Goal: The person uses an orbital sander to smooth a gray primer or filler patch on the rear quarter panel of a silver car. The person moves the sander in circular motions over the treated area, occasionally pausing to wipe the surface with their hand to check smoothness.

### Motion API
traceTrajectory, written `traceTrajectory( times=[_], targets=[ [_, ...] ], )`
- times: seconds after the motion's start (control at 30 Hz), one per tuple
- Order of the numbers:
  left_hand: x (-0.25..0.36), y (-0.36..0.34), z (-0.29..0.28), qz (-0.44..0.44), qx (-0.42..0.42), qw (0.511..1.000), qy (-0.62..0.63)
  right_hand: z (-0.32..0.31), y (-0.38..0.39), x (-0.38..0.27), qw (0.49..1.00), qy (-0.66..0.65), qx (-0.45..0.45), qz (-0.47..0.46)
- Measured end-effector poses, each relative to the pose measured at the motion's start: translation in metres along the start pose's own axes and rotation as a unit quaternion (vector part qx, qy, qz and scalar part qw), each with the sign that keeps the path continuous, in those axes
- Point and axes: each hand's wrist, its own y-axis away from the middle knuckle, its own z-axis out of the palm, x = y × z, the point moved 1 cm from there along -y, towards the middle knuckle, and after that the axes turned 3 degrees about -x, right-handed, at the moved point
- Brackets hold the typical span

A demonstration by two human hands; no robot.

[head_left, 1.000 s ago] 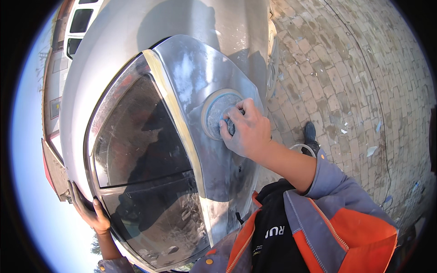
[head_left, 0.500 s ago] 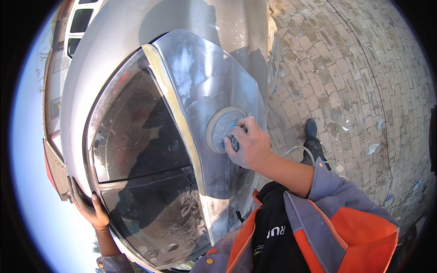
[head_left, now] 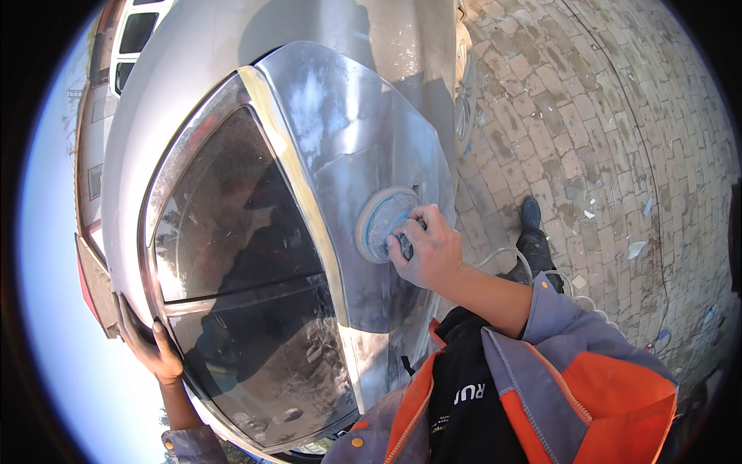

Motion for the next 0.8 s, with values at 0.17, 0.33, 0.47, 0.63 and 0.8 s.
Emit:
traceTrajectory(
  times=[0.17,0.33,0.47,0.63,0.8],
  targets=[
    [-0.001,0.000,0.001,-0.002,-0.004,1.000,0.008,-0.003,-0.049,0.046,0.991,0.016,0.084,0.101],
    [-0.001,0.000,0.003,0.008,-0.003,1.000,0.027,0.000,-0.016,0.018,0.998,0.017,0.054,0.033],
    [-0.001,0.000,0.004,-0.002,0.000,0.999,0.043,0.006,0.021,-0.020,0.994,0.009,-0.022,-0.106],
    [0.000,-0.001,0.003,0.006,-0.002,0.999,0.034,-0.002,-0.011,-0.015,0.999,0.038,-0.015,-0.029],
    [0.001,-0.003,0.002,0.013,-0.006,1.000,0.020,-0.011,-0.073,0.014,0.996,0.060,0.035,0.059]
  ],
)
